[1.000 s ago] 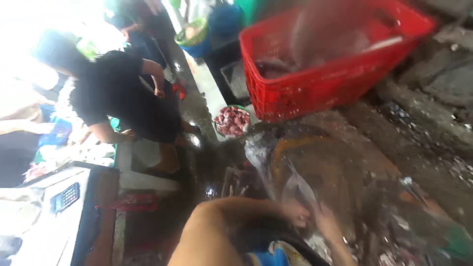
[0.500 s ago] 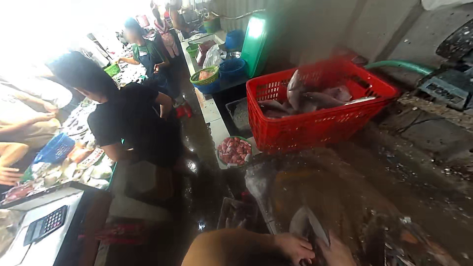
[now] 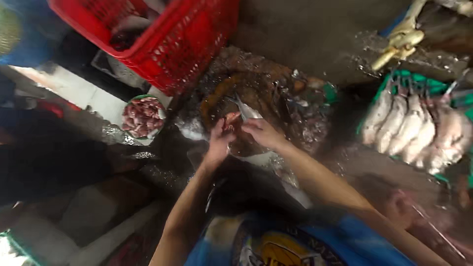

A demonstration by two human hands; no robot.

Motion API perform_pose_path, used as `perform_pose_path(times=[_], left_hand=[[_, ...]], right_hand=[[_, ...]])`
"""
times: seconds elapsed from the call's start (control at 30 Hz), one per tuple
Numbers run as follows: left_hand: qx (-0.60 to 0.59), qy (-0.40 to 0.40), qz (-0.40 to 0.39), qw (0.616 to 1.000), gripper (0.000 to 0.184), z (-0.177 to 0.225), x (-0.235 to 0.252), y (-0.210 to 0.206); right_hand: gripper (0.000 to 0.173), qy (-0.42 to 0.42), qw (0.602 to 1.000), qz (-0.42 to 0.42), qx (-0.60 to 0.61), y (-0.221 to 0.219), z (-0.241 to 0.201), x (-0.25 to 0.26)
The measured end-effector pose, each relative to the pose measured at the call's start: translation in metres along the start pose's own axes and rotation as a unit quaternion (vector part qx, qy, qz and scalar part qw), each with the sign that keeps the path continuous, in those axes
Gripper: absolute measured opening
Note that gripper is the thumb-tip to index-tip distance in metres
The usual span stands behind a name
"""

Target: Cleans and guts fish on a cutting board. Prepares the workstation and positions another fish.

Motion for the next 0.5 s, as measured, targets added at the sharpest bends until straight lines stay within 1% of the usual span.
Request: perform_pose_path(times=[0.13, 0.2, 0.3, 0.37, 0.43, 0.5], left_hand=[[0.090, -0.038, -0.046, 0.994, 0.066, 0.012, -0.005, -0.018], [0.143, -0.027, -0.057, 0.988, 0.069, 0.017, -0.006, -0.024], [0.177, -0.014, -0.095, 0.980, 0.077, 0.022, -0.006, -0.033], [0.188, -0.039, -0.116, 0.975, 0.078, 0.019, -0.001, -0.036], [0.177, -0.085, -0.139, 0.971, 0.077, 0.004, 0.011, -0.037], [0.166, -0.084, -0.148, 0.971, 0.077, -0.002, 0.014, -0.039]], right_hand=[[0.039, -0.071, 0.984, -0.072, 0.146, -0.007, 0.001, 0.001], [0.041, -0.110, 0.970, -0.081, 0.199, -0.007, 0.007, 0.003], [0.039, -0.137, 0.967, -0.066, 0.204, -0.005, 0.014, 0.004], [0.036, -0.151, 0.970, -0.051, 0.186, -0.003, 0.016, 0.003], [0.035, -0.156, 0.971, -0.048, 0.173, 0.000, 0.014, 0.000], [0.035, -0.154, 0.971, -0.053, 0.177, 0.003, 0.013, -0.002]])
Point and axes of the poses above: each hand's wrist, its own x-axis towards the middle knuckle, its own y-axis out of the back of the hand, z = x × y, the point moved 4 cm from there along x, towards the middle knuckle, and after that the axes turned 3 degrees about y, right-handed, at the moved point
